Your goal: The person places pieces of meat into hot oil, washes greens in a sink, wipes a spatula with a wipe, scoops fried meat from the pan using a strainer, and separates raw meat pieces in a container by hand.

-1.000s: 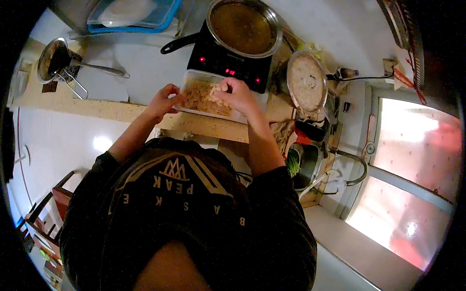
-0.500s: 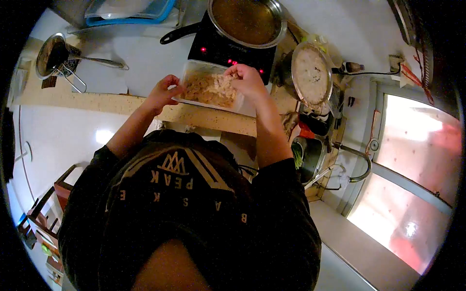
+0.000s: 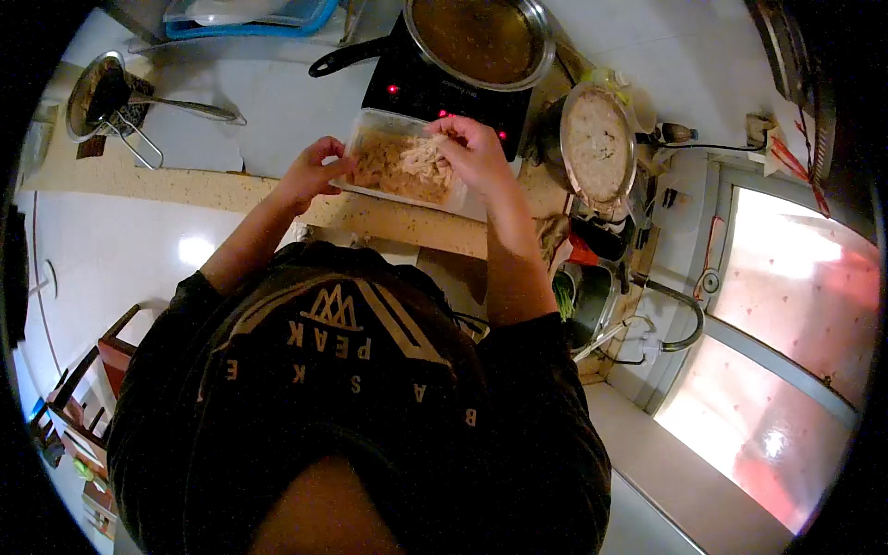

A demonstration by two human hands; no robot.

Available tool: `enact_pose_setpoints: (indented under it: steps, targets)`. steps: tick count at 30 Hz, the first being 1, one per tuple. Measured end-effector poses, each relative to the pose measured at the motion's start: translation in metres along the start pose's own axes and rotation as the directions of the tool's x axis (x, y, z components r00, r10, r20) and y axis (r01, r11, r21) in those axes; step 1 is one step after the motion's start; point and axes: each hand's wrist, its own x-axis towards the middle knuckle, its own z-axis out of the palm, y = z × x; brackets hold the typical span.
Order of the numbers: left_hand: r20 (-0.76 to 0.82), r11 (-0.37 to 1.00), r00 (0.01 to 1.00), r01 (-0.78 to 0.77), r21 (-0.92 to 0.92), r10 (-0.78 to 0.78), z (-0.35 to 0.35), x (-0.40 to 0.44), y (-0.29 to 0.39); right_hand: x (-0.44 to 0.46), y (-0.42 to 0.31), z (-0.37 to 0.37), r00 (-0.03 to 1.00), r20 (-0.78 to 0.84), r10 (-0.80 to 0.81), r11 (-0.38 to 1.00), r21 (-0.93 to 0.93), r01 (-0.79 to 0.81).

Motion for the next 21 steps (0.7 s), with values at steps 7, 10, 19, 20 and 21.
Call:
enact_pose_setpoints:
  steps: [7,10,19,20,21]
  targets:
    - [0.053,0.999,0.998,0.03,0.023,-0.031,-0.004,0.0,-0.002,-0.002,0.035,0.013,0.976,0.093,-0.195,0.465,-0.868,0.175]
    - [0.052,0.998,0.997,0.047,0.042,-0.049,-0.004,0.003,-0.002,0.002,0.029,0.03,0.974,0.14,-0.18,0.523,-0.825,0.215]
    - [0.022,0.998,0.999,0.044,0.034,-0.045,-0.002,0.003,-0.003,0.02,0.037,0.013,0.983,0.098,-0.155,0.635,-0.752,0.175]
    - [0.027,0.998,0.999,0.045,0.036,-0.046,-0.003,0.003,-0.003,0.02,0.035,0.008,0.991,0.085,-0.108,0.754,-0.643,0.137]
    - [0.032,0.998,0.998,0.046,0.039,-0.047,-0.003,0.002,-0.002,0.02,0.032,0.002,0.995,0.079,-0.059,0.852,-0.516,0.091]
